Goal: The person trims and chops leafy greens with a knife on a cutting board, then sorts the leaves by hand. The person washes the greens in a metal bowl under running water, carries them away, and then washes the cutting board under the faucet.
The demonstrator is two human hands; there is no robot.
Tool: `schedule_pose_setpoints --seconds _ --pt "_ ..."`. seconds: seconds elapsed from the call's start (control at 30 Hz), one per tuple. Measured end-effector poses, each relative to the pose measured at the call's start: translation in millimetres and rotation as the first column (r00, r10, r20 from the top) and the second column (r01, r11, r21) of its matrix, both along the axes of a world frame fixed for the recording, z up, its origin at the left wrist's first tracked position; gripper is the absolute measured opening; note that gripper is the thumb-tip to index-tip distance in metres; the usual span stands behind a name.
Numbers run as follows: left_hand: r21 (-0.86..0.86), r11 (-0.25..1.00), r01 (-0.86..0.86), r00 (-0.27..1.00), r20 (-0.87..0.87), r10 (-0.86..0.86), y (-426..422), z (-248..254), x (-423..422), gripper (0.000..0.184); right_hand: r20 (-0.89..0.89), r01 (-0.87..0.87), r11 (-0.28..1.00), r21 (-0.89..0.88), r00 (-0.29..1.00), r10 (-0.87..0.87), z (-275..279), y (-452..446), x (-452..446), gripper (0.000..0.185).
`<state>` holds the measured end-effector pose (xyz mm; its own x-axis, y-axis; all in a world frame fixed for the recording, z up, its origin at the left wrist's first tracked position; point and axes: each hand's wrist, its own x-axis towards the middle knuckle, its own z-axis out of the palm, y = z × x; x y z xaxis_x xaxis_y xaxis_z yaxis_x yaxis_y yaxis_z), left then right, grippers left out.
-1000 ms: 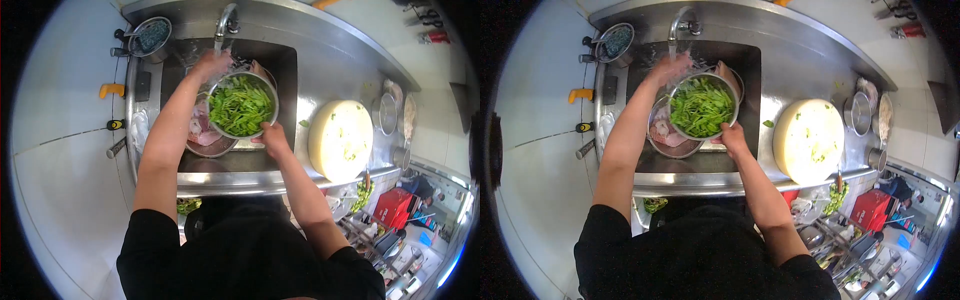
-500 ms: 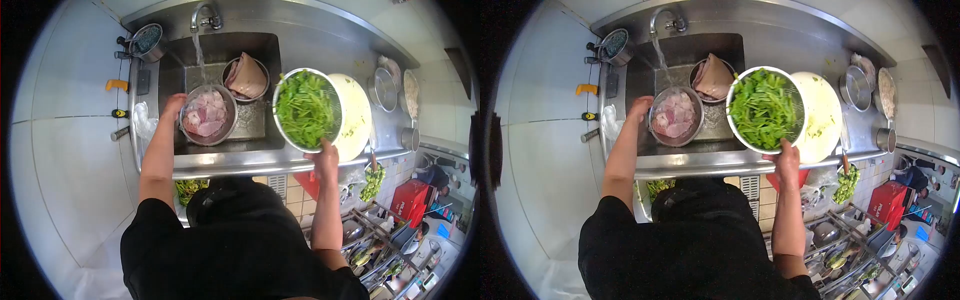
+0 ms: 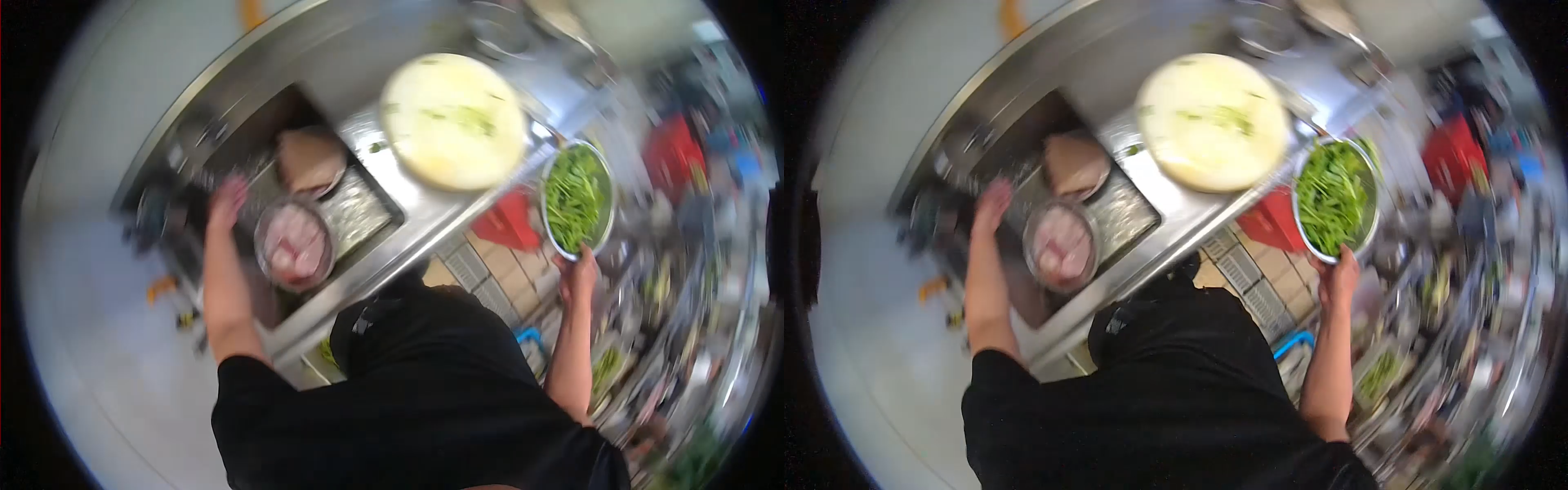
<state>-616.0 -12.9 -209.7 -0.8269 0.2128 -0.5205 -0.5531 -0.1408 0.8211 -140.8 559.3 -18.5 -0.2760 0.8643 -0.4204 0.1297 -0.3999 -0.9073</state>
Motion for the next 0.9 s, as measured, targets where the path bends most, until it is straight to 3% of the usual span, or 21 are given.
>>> schedule_pose_setpoints --seconds 0.03,0.1,0.3,0.5,0.57,0.6,0.67,0.7,0.77,0.8,0.83,0.87,0.9 --pt "-0.036 0.994 0.106 0.994 0.014 -0.105 -19.9 -31.4 -35.6 0.042 0.008 0.080 0.997 -0.012 0.997 -0.080 1.2 -2.5 15.0 0.030" --pt "-0.171 0.977 0.125 0.991 0.072 -0.114 -44.9 -56.9 -95.0 0.042 0.030 0.250 0.968 -0.021 0.968 -0.249 9.6 -10.3 52.2 0.033" --pt "-0.220 0.970 0.098 0.990 0.120 -0.073 -83.2 -57.6 -230.4 0.036 0.039 0.608 0.792 0.057 0.791 -0.611 15.2 -32.9 134.3 0.039" --pt "-0.248 0.968 0.024 0.984 0.178 0.021 -78.5 -53.5 -271.5 0.034 -0.020 0.823 0.563 0.075 0.566 -0.824 22.8 -61.8 224.3 0.038" --pt "-0.194 0.973 0.121 0.991 0.074 -0.108 -79.3 -56.6 -266.6 0.037 -0.011 0.861 0.505 0.064 0.507 -0.862 30.6 -75.5 244.7 0.039" --pt "-0.149 0.970 0.193 0.980 -0.015 -0.198 -82.5 -60.9 -263.6 0.038 -0.040 0.844 0.532 0.068 0.536 -0.844 34.8 -82.6 254.3 0.041" --pt "-0.017 0.935 0.354 0.911 -0.220 -0.348 -94.6 -70.5 -254.3 0.041 -0.049 0.923 0.385 0.016 0.386 -0.921 25.8 -84.3 294.4 0.036" --pt "0.022 0.915 0.402 0.882 -0.278 -0.381 -102.9 -69.0 -248.5 0.043 -0.055 0.912 0.410 0.003 0.410 -0.911 16.9 -84.8 325.1 0.036" --pt "0.220 0.929 0.297 0.955 -0.082 -0.286 -110.7 -53.6 -251.0 0.047 -0.106 0.911 0.385 -0.146 0.372 -0.922 11.6 -87.3 366.9 0.033" --pt "-0.036 0.961 0.274 0.931 -0.239 -0.274 -99.2 -44.8 -220.6 0.053 -0.045 0.957 0.289 -0.017 0.288 -0.957 22.8 -93.0 347.2 0.032" --pt "-0.205 0.943 0.261 0.893 -0.319 -0.317 -84.3 -34.4 -205.1 0.047 -0.061 0.949 0.315 -0.019 0.313 -0.948 16.1 -93.3 365.7 0.031" --pt "-0.214 0.943 0.253 0.892 -0.327 -0.314 -74.0 -32.7 -197.7 0.047 -0.035 0.966 0.256 0.014 0.257 -0.966 24.0 -97.2 354.8 0.031" --pt "-0.323 0.937 0.134 0.902 -0.353 -0.250 -63.1 -32.4 -192.6 0.050 -0.045 0.968 0.248 0.031 0.249 -0.968 26.9 -97.9 354.5 0.030"
